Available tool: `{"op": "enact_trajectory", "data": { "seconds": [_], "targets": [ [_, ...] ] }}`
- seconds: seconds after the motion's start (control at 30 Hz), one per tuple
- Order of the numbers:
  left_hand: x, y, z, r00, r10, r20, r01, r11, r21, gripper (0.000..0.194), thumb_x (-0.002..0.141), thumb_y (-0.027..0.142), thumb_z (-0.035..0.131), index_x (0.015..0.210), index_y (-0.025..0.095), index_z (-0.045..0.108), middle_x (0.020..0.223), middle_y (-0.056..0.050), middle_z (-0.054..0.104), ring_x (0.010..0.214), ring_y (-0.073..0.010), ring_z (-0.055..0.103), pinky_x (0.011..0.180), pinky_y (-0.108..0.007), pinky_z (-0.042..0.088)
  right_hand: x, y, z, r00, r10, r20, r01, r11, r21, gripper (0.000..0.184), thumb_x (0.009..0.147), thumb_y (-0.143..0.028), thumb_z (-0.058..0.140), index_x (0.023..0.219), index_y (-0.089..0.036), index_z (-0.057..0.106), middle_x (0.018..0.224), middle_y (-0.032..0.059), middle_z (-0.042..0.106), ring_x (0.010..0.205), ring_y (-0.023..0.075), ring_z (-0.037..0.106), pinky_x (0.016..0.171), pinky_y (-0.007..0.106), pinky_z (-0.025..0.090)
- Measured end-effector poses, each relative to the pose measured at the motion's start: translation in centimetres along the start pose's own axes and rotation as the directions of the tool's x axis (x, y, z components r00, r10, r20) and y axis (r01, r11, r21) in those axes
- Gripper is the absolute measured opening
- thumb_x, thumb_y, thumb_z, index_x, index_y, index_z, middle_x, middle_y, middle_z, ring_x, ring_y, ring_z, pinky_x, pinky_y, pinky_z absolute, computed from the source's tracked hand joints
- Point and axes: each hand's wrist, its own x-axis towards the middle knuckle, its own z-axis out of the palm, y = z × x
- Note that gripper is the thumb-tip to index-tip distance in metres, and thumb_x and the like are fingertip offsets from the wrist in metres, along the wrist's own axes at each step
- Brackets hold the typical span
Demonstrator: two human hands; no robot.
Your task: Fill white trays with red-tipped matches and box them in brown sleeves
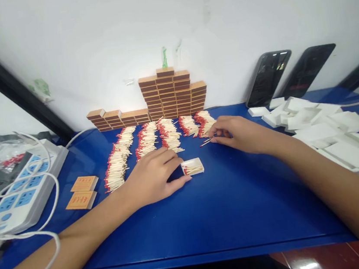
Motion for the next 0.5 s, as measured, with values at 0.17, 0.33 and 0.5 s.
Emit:
{"op": "enact_trajectory", "data": {
  "seconds": [0.17,0.33,0.5],
  "targets": [
    [-0.1,-0.01,0.07,1.0,0.002,0.003,-0.002,1.0,0.007,0.035,0.104,0.047,0.066,0.107,0.013,0.076,0.098,-0.009,0.076,0.091,-0.0244,0.073,0.082,-0.039,0.06,-0.14,-0.23,0.06,0.997,0.051,0.051,-0.051,0.999,0.002,0.022,0.098,-0.038,0.056,0.089,-0.022,0.069,0.09,0.0092,0.07,0.08,0.0246,0.064,0.072,0.036,0.047],
    [-0.1,0.04,0.09,1.0,0.006,-0.001,-0.006,1.0,0.001,0.035,0.104,0.047,0.066,0.106,0.013,0.076,0.098,-0.009,0.076,0.092,-0.0245,0.073,0.084,-0.039,0.061,-0.25,-0.18,-0.2,0.993,0.065,0.096,-0.069,0.997,0.042,0.025,0.098,-0.043,0.057,0.088,-0.023,0.069,0.089,0.0084,0.071,0.076,0.0237,0.063,0.069,0.035,0.046],
    [-0.09,0.03,0.03,1.0,0.003,0.007,-0.003,1.0,0.009,0.035,0.105,0.047,0.064,0.107,0.014,0.075,0.099,-0.009,0.076,0.092,-0.0237,0.073,0.083,-0.038,0.06,0.13,0.44,-0.24,0.998,0.063,0.001,-0.063,0.998,0.013,0.026,0.098,-0.043,0.058,0.094,-0.022,0.072,0.091,0.0091,0.071,0.077,0.0234,0.064,0.072,0.035,0.047]
  ]
}}
